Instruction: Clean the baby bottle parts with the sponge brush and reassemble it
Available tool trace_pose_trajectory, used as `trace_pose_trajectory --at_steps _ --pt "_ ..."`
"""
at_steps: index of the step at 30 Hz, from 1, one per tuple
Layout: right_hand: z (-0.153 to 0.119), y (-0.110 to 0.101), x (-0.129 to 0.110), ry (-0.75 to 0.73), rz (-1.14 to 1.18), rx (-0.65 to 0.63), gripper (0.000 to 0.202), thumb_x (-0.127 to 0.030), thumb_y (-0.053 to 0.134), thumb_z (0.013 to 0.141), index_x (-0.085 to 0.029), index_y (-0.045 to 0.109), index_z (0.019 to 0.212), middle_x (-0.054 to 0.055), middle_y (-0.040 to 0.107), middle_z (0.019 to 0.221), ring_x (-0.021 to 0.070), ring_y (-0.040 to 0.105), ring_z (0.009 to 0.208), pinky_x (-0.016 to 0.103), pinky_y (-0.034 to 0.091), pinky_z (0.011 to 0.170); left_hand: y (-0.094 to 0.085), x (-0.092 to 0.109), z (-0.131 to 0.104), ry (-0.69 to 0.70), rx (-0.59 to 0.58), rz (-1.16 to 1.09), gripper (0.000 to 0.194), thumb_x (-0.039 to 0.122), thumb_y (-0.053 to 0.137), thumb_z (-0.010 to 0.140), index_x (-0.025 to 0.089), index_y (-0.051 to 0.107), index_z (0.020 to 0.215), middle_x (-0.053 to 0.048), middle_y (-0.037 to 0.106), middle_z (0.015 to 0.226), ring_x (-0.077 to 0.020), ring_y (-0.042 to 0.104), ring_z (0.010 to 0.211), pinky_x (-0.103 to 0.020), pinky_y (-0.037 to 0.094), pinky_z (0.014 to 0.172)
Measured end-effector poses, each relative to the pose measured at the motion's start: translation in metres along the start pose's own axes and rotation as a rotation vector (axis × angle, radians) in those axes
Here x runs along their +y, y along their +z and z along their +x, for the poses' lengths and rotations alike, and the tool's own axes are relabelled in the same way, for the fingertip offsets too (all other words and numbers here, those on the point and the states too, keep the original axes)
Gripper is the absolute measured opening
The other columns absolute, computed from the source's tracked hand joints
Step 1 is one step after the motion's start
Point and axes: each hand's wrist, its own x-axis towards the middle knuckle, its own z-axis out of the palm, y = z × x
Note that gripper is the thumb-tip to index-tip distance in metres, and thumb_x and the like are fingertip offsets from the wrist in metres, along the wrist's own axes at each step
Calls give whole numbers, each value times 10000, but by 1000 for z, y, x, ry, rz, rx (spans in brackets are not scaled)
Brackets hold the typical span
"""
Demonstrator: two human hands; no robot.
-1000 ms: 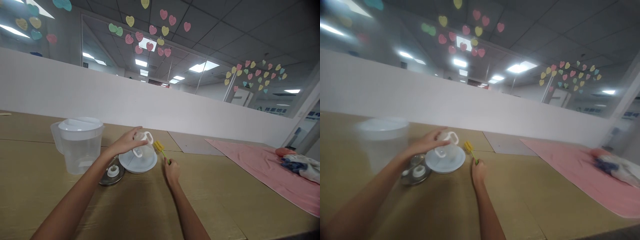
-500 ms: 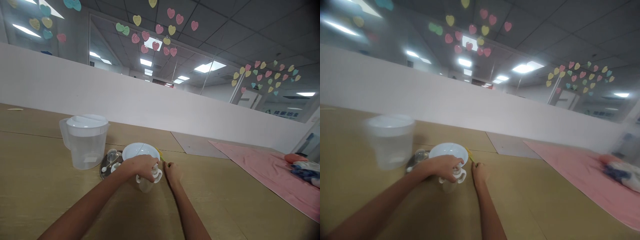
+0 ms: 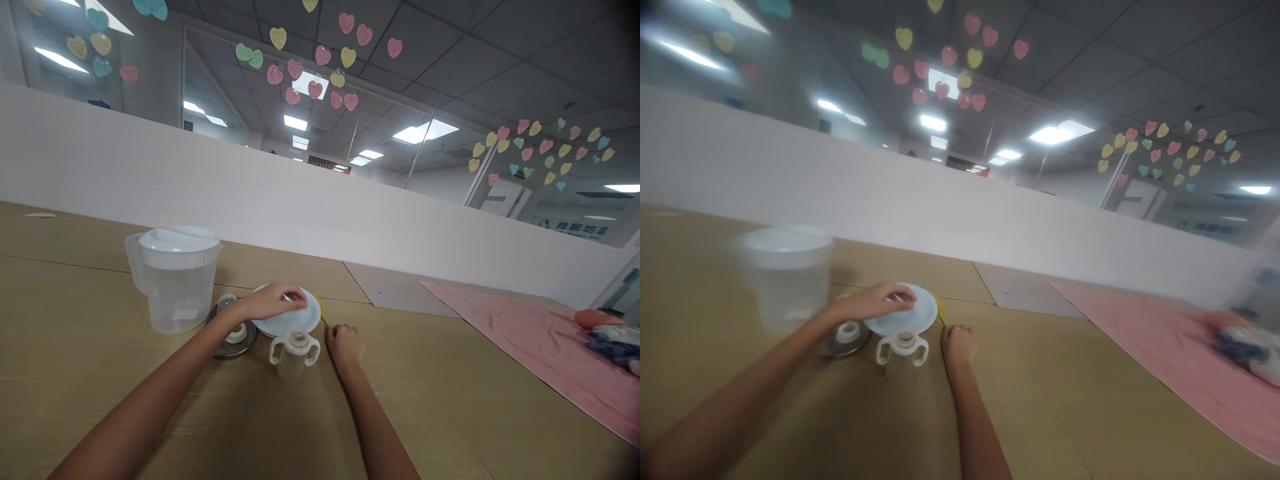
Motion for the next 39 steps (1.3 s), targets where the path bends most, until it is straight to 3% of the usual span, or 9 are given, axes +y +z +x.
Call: trace_pose_trajectory --at_steps 3,6,10,13,17,22,25,32,39 --pt "-3 -2 1 0 21 23 360 -366 430 852 -134 704 819 170 663 891 266 580 916 309 410 633 2 -39 -13 -261 275 367 343 374 345 870 200 630 948 -50 685 969 -167 617 877 -231 431 752" --pt "0 -10 -1 -16 111 143 333 -309 432 858 -128 707 805 159 668 859 246 580 890 314 392 692 8 -72 -30 -390 301 502 354 291 334 869 150 659 868 -132 692 862 -216 630 777 -280 426 666" --pt "17 -31 -15 -124 293 291 292 -224 432 850 -155 705 775 90 689 765 178 601 761 270 364 707 15 -96 -37 -398 263 613 249 251 438 832 203 680 793 -89 692 765 -184 626 729 -241 414 624" --pt "36 -50 -36 -223 418 206 274 -240 439 843 -194 709 834 47 701 764 148 611 698 235 366 636 20 -103 -30 -369 258 690 232 209 455 821 188 685 803 -103 677 805 -199 614 794 -266 420 665" --pt "56 -61 -72 -464 516 -105 253 -217 486 798 -211 710 914 30 713 824 129 620 730 197 391 631 24 -106 -26 -317 269 780 222 173 479 792 140 692 739 -157 633 908 -264 540 960 -355 403 772" --pt "64 -45 -103 -618 561 -355 310 -158 495 768 -226 692 998 11 686 1028 125 615 884 185 412 734 28 -109 -30 -223 291 878 171 221 556 764 150 707 730 -157 595 1020 -289 485 1010 -410 357 837" --pt "63 -32 -108 -630 551 -433 245 -146 529 733 -204 733 854 8 715 900 135 626 794 197 423 703 30 -115 -31 -211 321 904 148 236 580 754 171 712 762 -152 576 1096 -291 471 1039 -415 341 857" --pt "70 -26 -100 -559 584 -434 189 -134 583 674 -162 739 775 20 718 770 133 616 690 193 420 628 33 -123 -32 -208 345 841 134 172 576 737 175 710 731 -143 566 1161 -295 455 1089 -421 306 911" --pt "73 -55 -92 -486 689 -338 259 -77 501 710 -124 710 856 62 708 820 110 613 640 184 437 600 36 -127 -33 -216 395 729 159 123 558 711 174 708 698 -120 599 1106 -284 478 1064 -403 305 918"
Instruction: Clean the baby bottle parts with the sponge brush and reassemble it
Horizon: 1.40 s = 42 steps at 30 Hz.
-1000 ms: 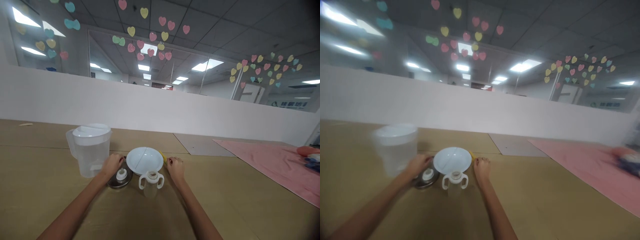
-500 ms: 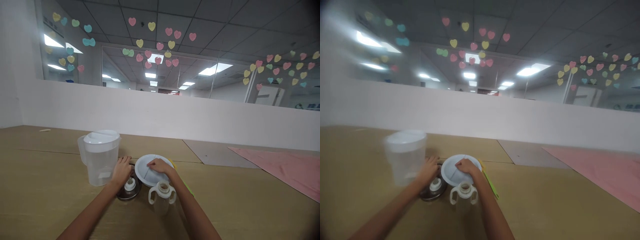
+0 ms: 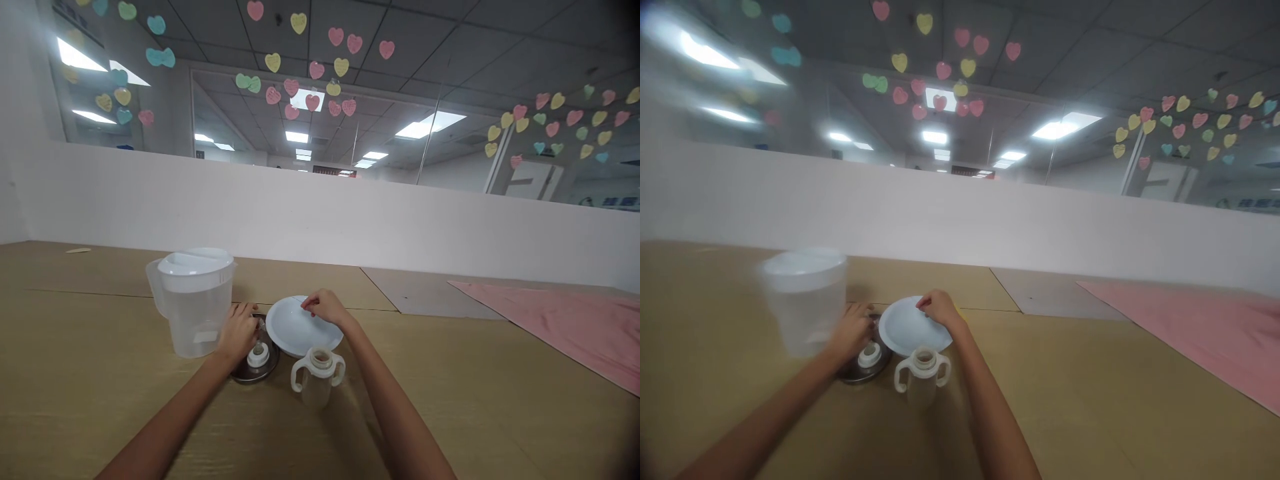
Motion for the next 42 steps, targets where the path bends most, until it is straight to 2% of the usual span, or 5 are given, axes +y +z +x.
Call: trace_pose_trajectory --at_steps 6,13,24,33,42 --pt "-15 -27 -18 70 236 90 299 -50 461 710 -114 615 958 78 678 803 101 600 524 182 428 455 -13 4 -2 -70 -6 -2 196 163 468 777 142 663 771 -125 644 852 -272 529 895 -367 378 775" --pt "-29 -46 -26 39 370 172 400 -72 474 744 -164 514 1131 51 668 797 100 632 598 181 476 534 -31 6 1 -162 24 -93 256 152 370 820 132 623 853 -126 648 827 -256 560 835 -331 400 693" --pt "-43 -62 -41 51 542 271 292 -63 511 751 -126 546 1034 61 661 777 120 646 643 251 539 638 -39 12 5 -291 409 -851 355 409 443 811 138 622 954 -95 644 987 -205 600 889 -302 473 774" --pt "-41 -49 -47 -53 656 219 324 -81 493 753 -161 528 1065 -5 574 721 134 662 682 303 543 725 -29 52 -5 -112 214 -992 312 388 491 813 166 682 921 -75 689 984 -199 615 905 -291 464 809" --pt "-51 -16 -74 -110 760 -28 587 -58 441 723 -239 351 1274 -44 545 801 100 652 715 269 493 785 -12 65 -19 -173 143 -942 321 420 488 806 194 693 907 -39 714 881 -189 628 783 -277 481 749"
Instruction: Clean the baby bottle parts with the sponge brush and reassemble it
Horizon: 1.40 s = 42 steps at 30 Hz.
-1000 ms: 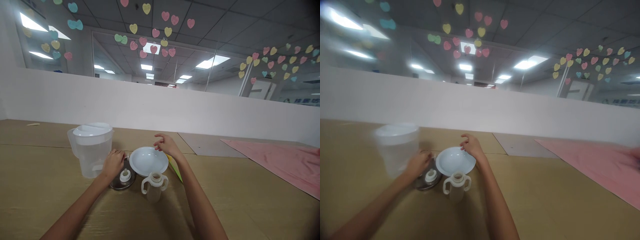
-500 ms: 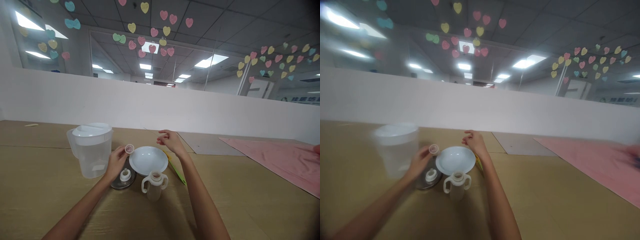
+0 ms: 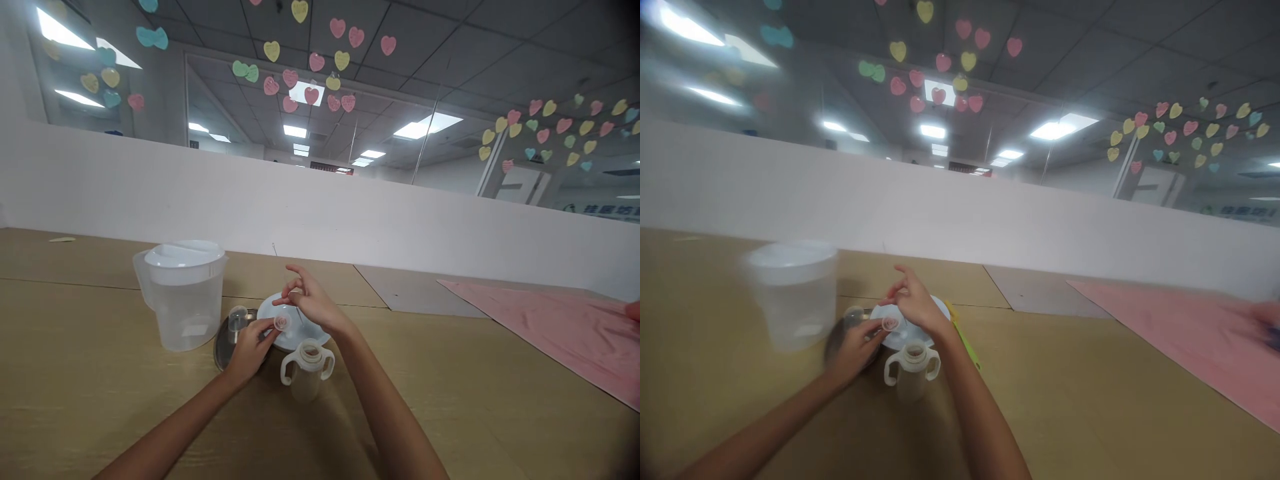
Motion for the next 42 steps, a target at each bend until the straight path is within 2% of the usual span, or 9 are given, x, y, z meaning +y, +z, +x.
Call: trace_pose_trajectory --at_steps 2,6,9,14,19,30,34,42 --pt "1 4 3 -31 -39 -26 544 -65 441 725 -222 415 1244 -32 573 799 110 647 754 259 486 778 1 -1 -1 5 6 -13 311 412 494 801 191 697 885 -45 712 875 -195 628 788 -278 480 743" --pt "4 3 5 -7 -129 -135 249 -117 486 727 -168 640 916 22 649 816 142 626 846 245 476 754 2 -2 0 -22 -5 -68 307 408 507 798 188 694 901 -50 711 885 -203 628 801 -285 480 745" --pt "4 2 3 20 -112 -130 156 -174 539 719 -162 657 819 43 680 854 149 623 848 244 477 733 3 -2 1 -44 -19 -111 325 423 512 796 180 693 918 -51 711 908 -205 626 798 -289 483 744" --pt "3 0 3 16 -68 -103 84 -163 556 687 -157 625 735 46 683 803 140 629 807 245 476 725 2 1 3 -72 -32 -183 331 413 516 797 166 693 930 -58 712 934 -199 631 827 -284 486 753" --pt "5 -2 6 -17 -139 -111 85 -112 522 673 -151 595 691 43 671 778 129 624 775 239 472 707 1 4 4 -96 -39 -193 354 422 519 789 147 698 921 -68 715 925 -207 633 830 -290 483 760" --pt "9 -10 9 -62 -268 17 140 -72 473 705 -150 588 694 27 652 716 107 607 703 225 477 689 1 3 2 -104 -36 -185 326 426 530 782 172 697 899 -56 714 916 -211 628 840 -289 487 753" --pt "7 -9 7 -62 -322 -37 171 -48 469 670 -147 608 683 22 648 724 110 600 711 219 468 683 2 0 2 -82 -16 -115 316 453 534 776 191 697 845 -44 708 900 -200 616 842 -289 475 787" --pt "5 -13 10 -86 -339 -95 209 -55 466 651 -152 637 721 15 652 716 117 606 718 215 462 674 2 -2 4 -84 -27 -122 314 409 515 786 178 699 894 -53 708 907 -199 614 818 -295 467 787"
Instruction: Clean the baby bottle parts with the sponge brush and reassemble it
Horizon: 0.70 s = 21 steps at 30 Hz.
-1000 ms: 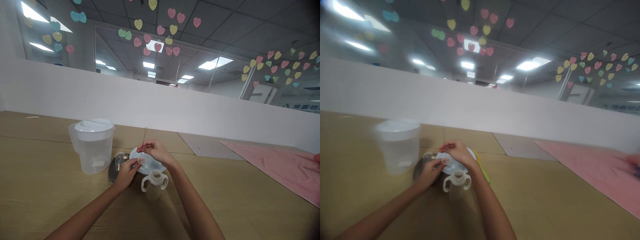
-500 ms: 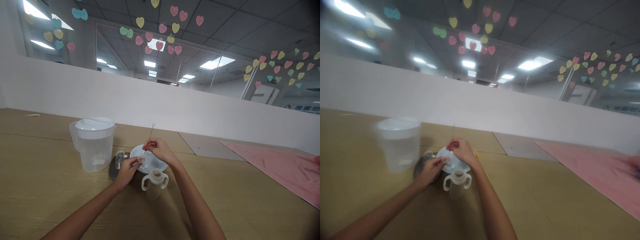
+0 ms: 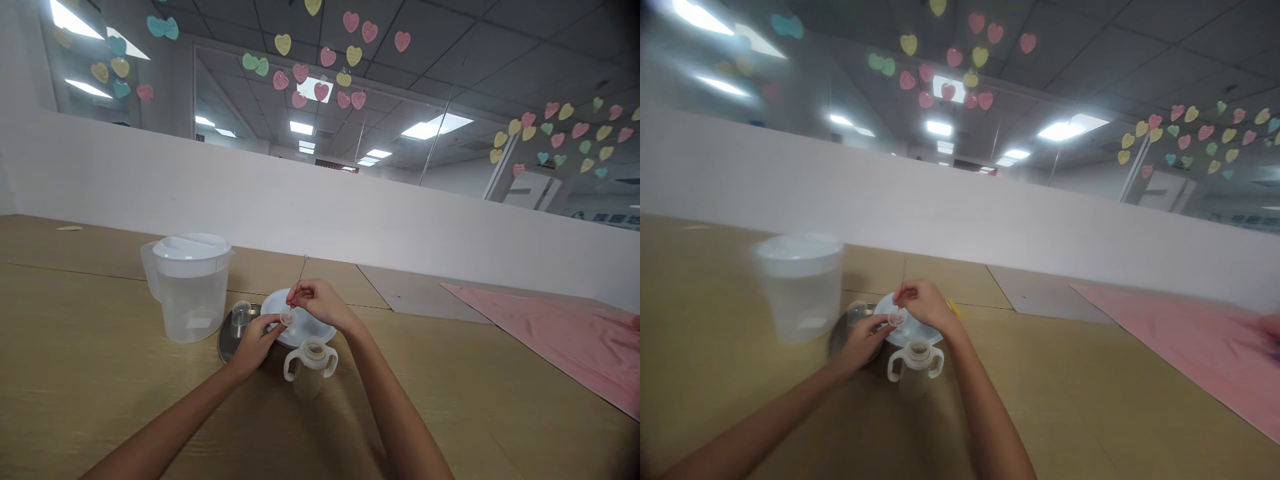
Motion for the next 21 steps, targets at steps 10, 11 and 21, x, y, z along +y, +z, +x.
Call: trace_pose_trajectory --at_steps 10,11,21 --pt "-3 5 -8 72 -418 10 197 -84 518 681 -167 689 732 24 655 697 124 553 643 222 398 597 1 0 2 -13 -19 -62 329 406 516 776 174 704 915 -45 708 853 -210 613 831 -298 466 793" --pt "-4 5 -10 65 -432 8 187 -100 525 688 -170 690 743 26 656 717 126 551 653 225 393 602 1 0 2 -16 -21 -65 330 409 515 777 175 703 916 -44 708 850 -210 613 825 -296 467 787" --pt "-21 11 -46 -83 -313 96 274 -322 462 832 -169 643 694 -9 577 642 98 446 582 217 322 539 0 -3 -1 42 -26 47 303 403 481 807 182 687 837 -30 693 841 -190 591 785 -285 445 769"
